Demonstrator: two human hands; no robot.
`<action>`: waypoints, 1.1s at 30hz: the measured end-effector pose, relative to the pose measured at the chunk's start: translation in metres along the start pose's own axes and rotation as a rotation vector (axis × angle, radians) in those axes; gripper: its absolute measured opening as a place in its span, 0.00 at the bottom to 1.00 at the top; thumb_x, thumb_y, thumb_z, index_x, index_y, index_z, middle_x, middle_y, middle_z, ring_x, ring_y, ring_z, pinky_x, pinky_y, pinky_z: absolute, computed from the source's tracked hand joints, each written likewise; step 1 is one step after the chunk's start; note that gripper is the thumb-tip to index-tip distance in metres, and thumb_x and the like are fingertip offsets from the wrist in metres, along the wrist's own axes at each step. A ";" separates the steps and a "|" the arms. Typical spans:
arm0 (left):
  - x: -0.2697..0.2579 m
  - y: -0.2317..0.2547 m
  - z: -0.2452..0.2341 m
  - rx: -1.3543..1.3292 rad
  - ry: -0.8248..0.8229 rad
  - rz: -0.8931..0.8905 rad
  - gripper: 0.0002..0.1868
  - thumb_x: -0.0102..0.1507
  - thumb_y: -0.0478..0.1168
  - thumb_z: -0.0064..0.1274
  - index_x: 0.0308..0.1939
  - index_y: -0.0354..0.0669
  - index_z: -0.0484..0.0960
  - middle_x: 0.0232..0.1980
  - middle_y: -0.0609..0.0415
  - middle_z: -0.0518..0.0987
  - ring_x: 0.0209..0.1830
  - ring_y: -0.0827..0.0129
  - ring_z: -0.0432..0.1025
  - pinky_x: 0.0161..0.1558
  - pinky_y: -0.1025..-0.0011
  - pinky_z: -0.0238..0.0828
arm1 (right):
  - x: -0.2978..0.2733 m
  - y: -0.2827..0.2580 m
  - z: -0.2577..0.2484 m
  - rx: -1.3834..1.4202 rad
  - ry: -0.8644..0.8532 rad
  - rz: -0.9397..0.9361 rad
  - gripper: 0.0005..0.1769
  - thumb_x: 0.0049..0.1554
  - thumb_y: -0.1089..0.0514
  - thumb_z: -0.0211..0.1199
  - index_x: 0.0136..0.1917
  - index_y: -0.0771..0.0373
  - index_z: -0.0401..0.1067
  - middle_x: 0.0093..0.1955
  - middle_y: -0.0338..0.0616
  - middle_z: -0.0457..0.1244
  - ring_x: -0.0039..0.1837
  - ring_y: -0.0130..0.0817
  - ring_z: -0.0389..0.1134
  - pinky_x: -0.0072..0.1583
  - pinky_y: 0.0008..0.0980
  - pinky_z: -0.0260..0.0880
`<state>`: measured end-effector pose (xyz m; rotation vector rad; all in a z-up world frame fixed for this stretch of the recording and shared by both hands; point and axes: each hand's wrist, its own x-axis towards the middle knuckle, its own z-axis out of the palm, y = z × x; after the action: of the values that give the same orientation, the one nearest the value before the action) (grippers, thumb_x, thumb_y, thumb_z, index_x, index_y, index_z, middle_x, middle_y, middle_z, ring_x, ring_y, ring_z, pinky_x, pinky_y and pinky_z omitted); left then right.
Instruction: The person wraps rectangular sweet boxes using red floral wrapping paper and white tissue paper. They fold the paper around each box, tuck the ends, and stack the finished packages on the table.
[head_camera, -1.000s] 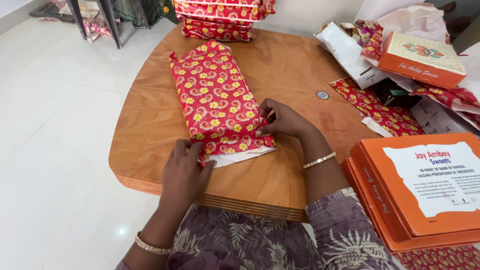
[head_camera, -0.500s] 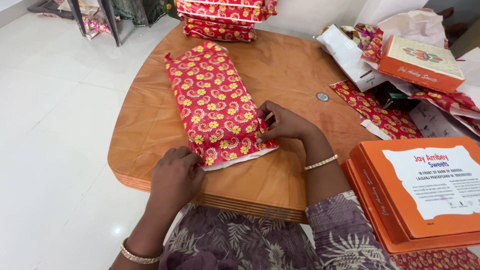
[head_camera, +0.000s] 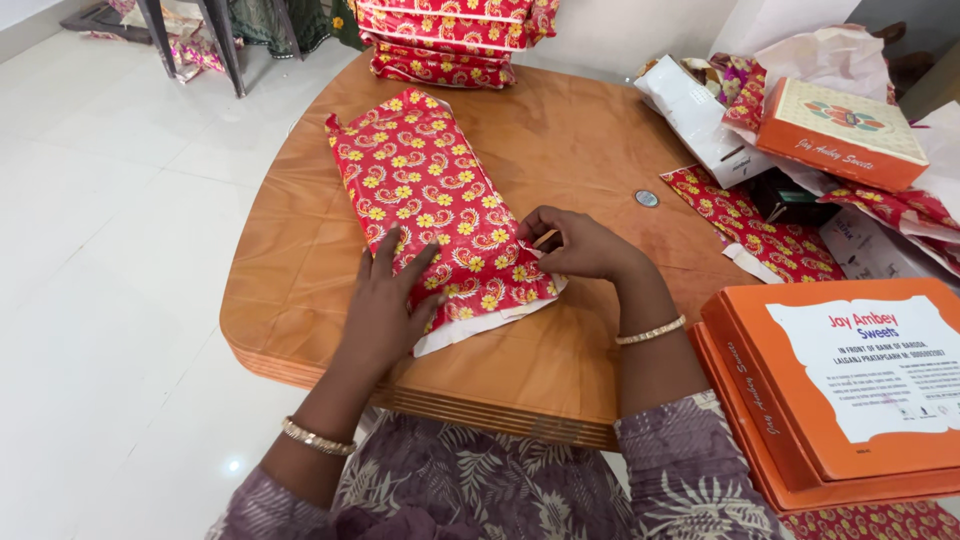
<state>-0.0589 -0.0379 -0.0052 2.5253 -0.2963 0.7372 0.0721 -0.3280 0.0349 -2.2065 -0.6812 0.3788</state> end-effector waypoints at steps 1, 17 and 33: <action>0.005 -0.003 0.007 0.015 -0.032 -0.030 0.34 0.59 0.49 0.66 0.69 0.58 0.75 0.75 0.37 0.61 0.70 0.30 0.58 0.68 0.42 0.57 | -0.001 -0.003 -0.001 -0.036 0.025 -0.022 0.26 0.47 0.64 0.69 0.60 0.60 0.72 0.55 0.42 0.70 0.56 0.32 0.72 0.58 0.32 0.74; 0.057 -0.014 0.042 0.135 -0.050 0.083 0.39 0.54 0.46 0.67 0.69 0.70 0.71 0.79 0.45 0.56 0.79 0.36 0.46 0.70 0.37 0.47 | -0.016 -0.031 0.001 -0.452 0.203 0.005 0.36 0.47 0.66 0.69 0.68 0.54 0.65 0.53 0.58 0.71 0.55 0.54 0.72 0.54 0.46 0.72; 0.065 0.012 0.069 0.538 -0.311 0.604 0.29 0.64 0.46 0.47 0.68 0.85 0.70 0.84 0.58 0.46 0.83 0.50 0.40 0.69 0.28 0.41 | -0.016 -0.025 0.003 -0.295 0.276 0.012 0.19 0.53 0.62 0.68 0.58 0.60 0.71 0.43 0.48 0.71 0.45 0.38 0.74 0.49 0.36 0.74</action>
<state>0.0220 -0.0874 -0.0152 3.0958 -1.1383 0.6968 0.0488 -0.3214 0.0523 -2.4792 -0.6025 -0.0260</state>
